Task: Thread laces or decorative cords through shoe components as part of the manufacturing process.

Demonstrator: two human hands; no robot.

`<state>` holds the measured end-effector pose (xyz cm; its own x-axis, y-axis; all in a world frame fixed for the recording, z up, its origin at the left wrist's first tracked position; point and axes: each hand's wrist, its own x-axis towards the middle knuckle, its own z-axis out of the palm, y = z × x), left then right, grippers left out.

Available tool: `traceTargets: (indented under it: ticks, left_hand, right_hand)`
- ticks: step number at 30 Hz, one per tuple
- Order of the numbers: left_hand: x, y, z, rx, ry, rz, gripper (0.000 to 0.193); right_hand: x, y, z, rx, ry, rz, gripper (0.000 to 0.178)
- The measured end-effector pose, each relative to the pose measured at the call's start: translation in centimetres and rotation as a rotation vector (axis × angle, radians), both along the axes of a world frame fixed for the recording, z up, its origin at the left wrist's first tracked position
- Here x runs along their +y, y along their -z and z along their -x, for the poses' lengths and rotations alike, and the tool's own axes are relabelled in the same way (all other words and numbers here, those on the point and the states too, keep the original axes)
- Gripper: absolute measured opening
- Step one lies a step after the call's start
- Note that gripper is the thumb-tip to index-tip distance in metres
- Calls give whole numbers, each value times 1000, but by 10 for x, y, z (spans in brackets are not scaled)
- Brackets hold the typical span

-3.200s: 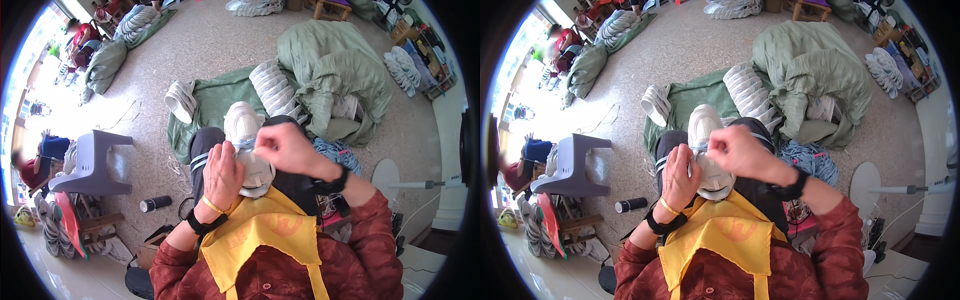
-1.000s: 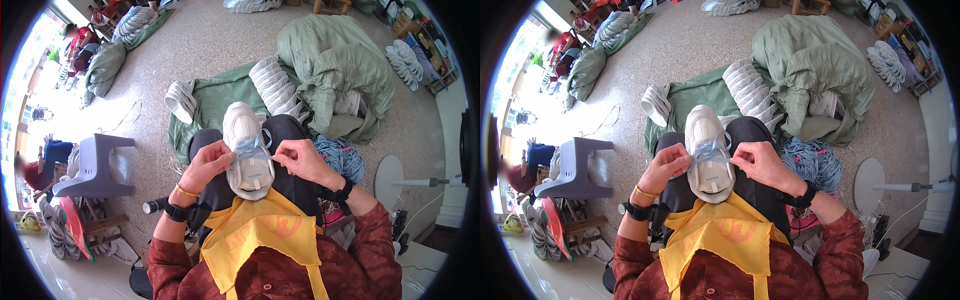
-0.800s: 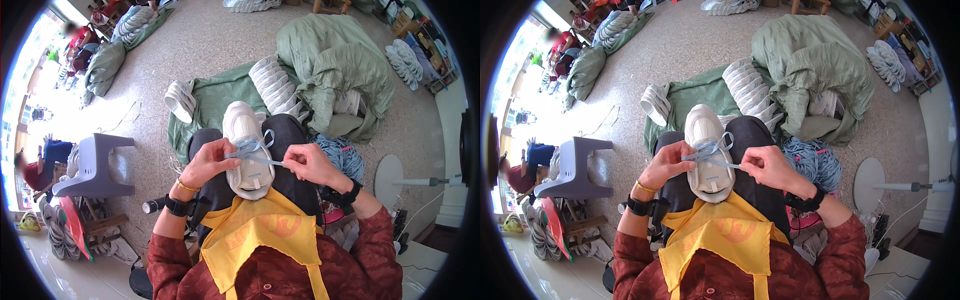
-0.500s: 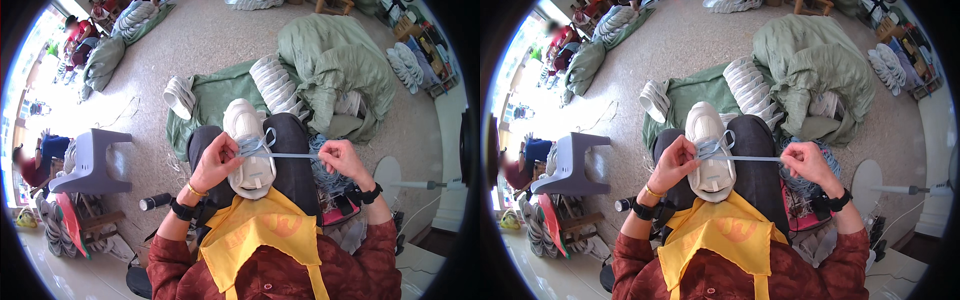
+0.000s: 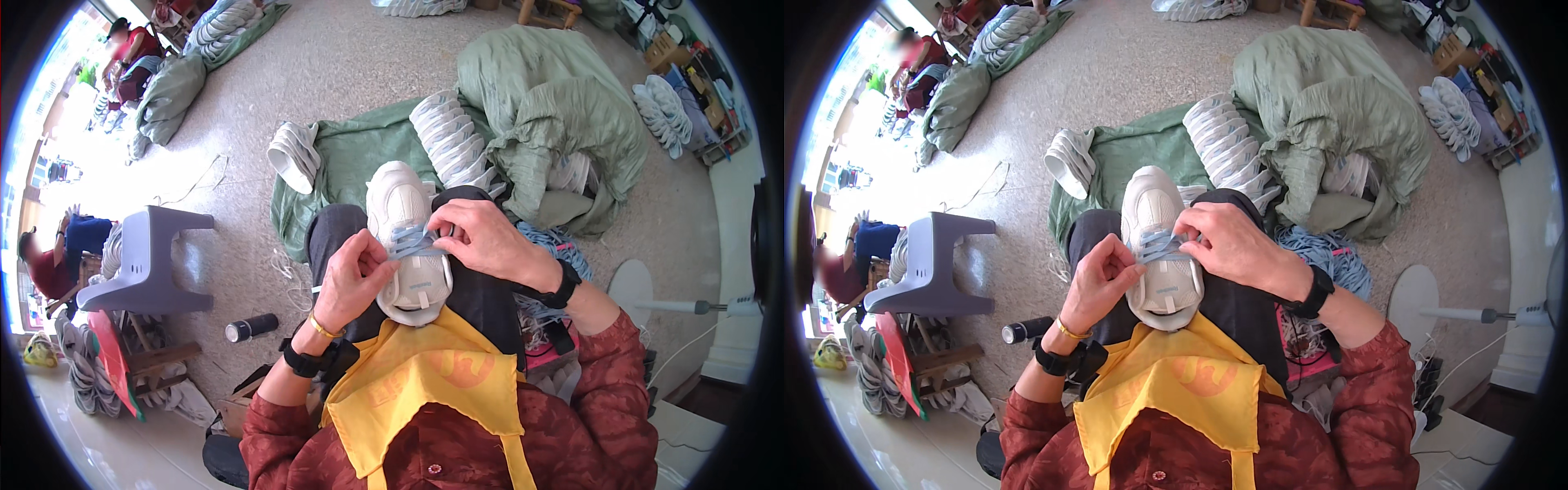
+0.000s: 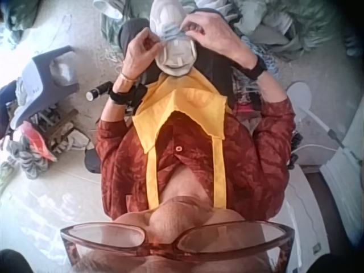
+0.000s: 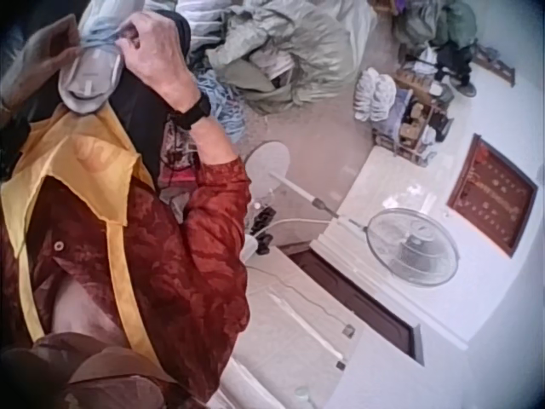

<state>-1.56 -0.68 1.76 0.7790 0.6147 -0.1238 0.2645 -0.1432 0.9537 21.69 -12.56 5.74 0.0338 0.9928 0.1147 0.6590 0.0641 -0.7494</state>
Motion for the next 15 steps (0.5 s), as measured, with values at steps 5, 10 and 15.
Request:
traceTargets:
  ticks: [5,10,15]
  left_hand:
    - [-1,3,-1,-26,-8,-18,17]
    - [-2,2,0,-10,-9,-12,15]
    - [-3,-2,0,20,-13,-25,13]
  right_hand:
    - [-5,1,-2,-1,68,21,22]
    - [12,11,1,-189,-20,-163,16]
    - [7,3,-7,-7,-38,2,11]
